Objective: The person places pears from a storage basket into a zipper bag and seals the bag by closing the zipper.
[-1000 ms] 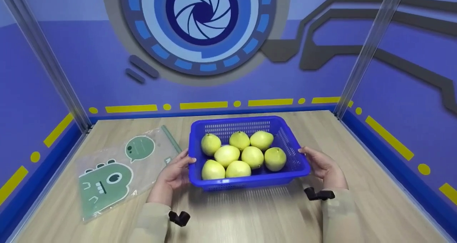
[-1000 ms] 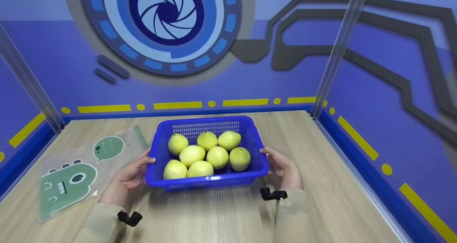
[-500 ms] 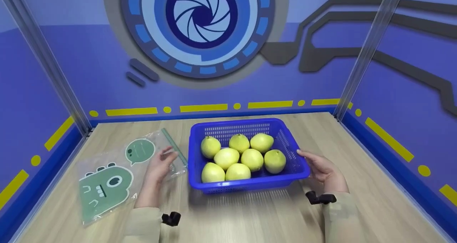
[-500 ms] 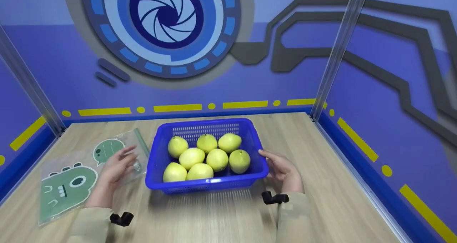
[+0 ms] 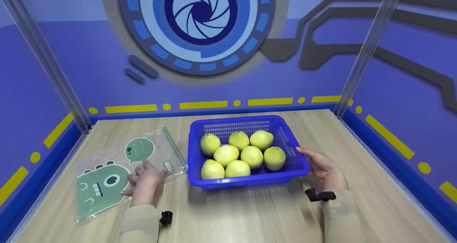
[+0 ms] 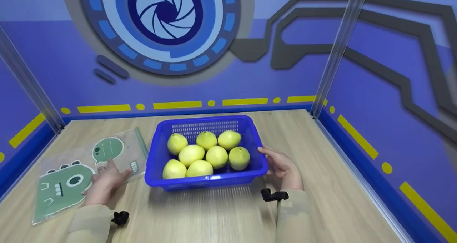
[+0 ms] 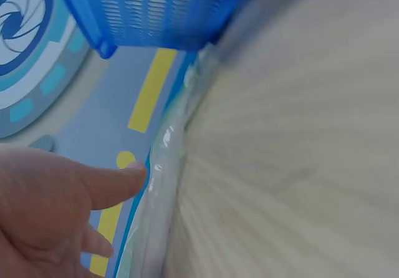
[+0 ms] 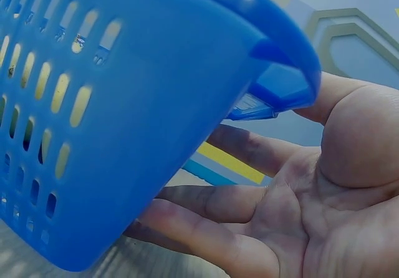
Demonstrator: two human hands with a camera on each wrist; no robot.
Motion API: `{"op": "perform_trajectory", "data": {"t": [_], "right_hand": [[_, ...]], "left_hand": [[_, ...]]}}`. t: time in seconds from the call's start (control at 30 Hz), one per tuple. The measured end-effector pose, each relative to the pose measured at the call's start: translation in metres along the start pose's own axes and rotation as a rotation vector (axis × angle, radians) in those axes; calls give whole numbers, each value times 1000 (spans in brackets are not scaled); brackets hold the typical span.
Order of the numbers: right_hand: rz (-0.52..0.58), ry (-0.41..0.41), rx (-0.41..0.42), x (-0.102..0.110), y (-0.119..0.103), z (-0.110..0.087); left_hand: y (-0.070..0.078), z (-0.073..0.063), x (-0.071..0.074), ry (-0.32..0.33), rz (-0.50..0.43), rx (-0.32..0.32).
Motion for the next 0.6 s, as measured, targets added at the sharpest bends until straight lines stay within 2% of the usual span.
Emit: {"op": "perform_trajectory", "data": {"t": [0.17, 0.3, 0.4, 0.5, 0.57, 0.6], "right_hand": [[-4, -21, 4, 0, -1, -1], [10, -23, 10, 0, -2, -1], [16, -11, 7, 0, -1, 0], [10, 6, 4, 0, -1, 0], [4, 18, 5, 0, -1, 0], [4, 20, 5, 0, -1, 0]], "left_hand": [[-3, -6, 5, -17, 66, 24], [-2, -12, 14, -74, 75, 66], [-1, -16, 20, -134, 121, 93], [2, -20, 24, -190, 218, 93], [5, -23, 26, -185, 293, 62], [7, -24, 26, -159, 311, 36]]}}
Point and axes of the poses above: each hand's wrist, its own z-axis towards the middle knuckle, its own x-axis out of the back of the hand, y = z × x, the point moved 2 cm from there along z, towards the middle knuckle
